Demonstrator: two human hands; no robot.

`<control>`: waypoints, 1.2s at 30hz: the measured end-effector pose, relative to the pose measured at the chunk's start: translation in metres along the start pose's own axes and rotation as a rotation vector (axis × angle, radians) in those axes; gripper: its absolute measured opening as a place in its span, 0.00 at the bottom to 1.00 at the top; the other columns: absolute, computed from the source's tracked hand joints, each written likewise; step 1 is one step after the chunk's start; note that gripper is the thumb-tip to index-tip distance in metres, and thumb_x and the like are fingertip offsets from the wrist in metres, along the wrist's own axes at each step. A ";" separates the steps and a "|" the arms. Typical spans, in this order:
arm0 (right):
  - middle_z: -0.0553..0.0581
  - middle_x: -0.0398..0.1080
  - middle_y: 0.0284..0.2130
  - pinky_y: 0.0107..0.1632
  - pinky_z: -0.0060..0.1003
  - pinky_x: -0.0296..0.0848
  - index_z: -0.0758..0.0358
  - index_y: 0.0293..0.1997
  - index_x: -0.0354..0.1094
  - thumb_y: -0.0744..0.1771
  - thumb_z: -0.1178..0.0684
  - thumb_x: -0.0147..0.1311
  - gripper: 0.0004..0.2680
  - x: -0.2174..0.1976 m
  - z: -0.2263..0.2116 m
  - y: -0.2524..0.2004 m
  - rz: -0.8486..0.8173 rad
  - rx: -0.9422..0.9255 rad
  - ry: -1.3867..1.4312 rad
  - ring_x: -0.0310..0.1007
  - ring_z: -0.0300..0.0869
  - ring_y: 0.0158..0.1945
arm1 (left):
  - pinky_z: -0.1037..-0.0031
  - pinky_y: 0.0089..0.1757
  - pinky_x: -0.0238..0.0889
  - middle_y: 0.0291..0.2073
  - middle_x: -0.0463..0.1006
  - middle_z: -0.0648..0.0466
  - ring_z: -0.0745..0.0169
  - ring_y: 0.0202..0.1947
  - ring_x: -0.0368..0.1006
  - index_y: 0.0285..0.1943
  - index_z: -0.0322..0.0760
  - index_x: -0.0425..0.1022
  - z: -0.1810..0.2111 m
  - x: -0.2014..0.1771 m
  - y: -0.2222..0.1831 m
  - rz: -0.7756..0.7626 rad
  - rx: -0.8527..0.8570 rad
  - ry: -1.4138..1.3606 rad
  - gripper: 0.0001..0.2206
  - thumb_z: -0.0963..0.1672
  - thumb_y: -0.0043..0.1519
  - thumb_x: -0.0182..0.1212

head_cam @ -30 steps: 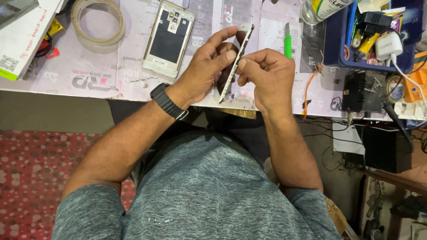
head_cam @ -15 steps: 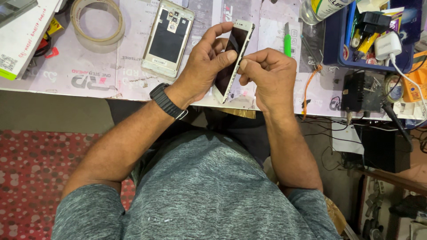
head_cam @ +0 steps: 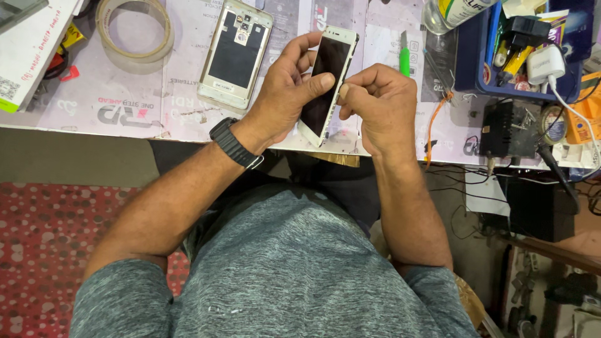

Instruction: The person disassembles a white smartphone, removes the back cover, and detaches the battery. They then reassemble the device and power it on to verify functionality, navigating through the initial setup screens.

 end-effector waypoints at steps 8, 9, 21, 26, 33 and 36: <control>0.61 0.74 0.26 0.29 0.31 0.73 0.73 0.34 0.71 0.64 0.66 0.57 0.00 -0.010 0.010 0.006 -0.032 0.069 0.046 0.72 0.40 0.24 | 0.71 0.60 0.71 0.59 0.71 0.46 0.62 0.59 0.72 0.75 0.27 0.54 -0.008 -0.002 0.002 0.051 0.005 -0.049 0.32 0.41 0.64 0.68; 0.61 0.74 0.26 0.29 0.31 0.72 0.72 0.34 0.71 0.64 0.66 0.57 0.00 -0.011 0.010 0.008 -0.045 0.075 0.048 0.72 0.40 0.24 | 0.71 0.60 0.71 0.60 0.71 0.46 0.62 0.59 0.72 0.75 0.27 0.54 -0.008 -0.002 0.003 0.053 0.008 -0.059 0.33 0.41 0.64 0.68; 0.62 0.73 0.26 0.30 0.32 0.75 0.73 0.35 0.70 0.64 0.68 0.55 0.01 -0.013 0.015 0.010 -0.025 0.091 0.080 0.72 0.40 0.24 | 0.71 0.60 0.71 0.58 0.71 0.47 0.63 0.60 0.71 0.74 0.27 0.56 -0.006 -0.002 0.002 0.044 0.045 -0.002 0.29 0.39 0.66 0.66; 0.62 0.73 0.25 0.30 0.33 0.75 0.73 0.34 0.70 0.64 0.68 0.54 0.01 -0.012 0.013 0.011 -0.009 0.109 0.062 0.72 0.40 0.24 | 0.72 0.58 0.74 0.57 0.71 0.47 0.63 0.58 0.72 0.73 0.28 0.55 -0.006 -0.002 0.002 0.050 0.017 0.049 0.29 0.40 0.65 0.65; 0.61 0.72 0.25 0.30 0.33 0.75 0.73 0.34 0.70 0.64 0.68 0.54 0.01 -0.011 0.012 0.011 -0.018 0.106 0.086 0.71 0.40 0.24 | 0.71 0.59 0.74 0.58 0.70 0.47 0.63 0.59 0.72 0.73 0.28 0.55 -0.003 -0.001 0.001 0.036 0.031 0.051 0.28 0.41 0.66 0.64; 0.61 0.73 0.26 0.30 0.33 0.75 0.73 0.34 0.70 0.64 0.68 0.54 0.02 -0.012 0.013 0.011 -0.007 0.103 0.074 0.71 0.40 0.24 | 0.71 0.58 0.73 0.57 0.71 0.47 0.63 0.59 0.71 0.73 0.29 0.55 -0.003 -0.002 0.002 0.054 0.028 0.084 0.29 0.41 0.65 0.65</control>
Point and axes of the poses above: each hand's wrist, its own y-axis towards the middle knuckle, its own x-axis out of the palm, z = x × y, the point moved 5 cm from there along y, towards the middle knuckle
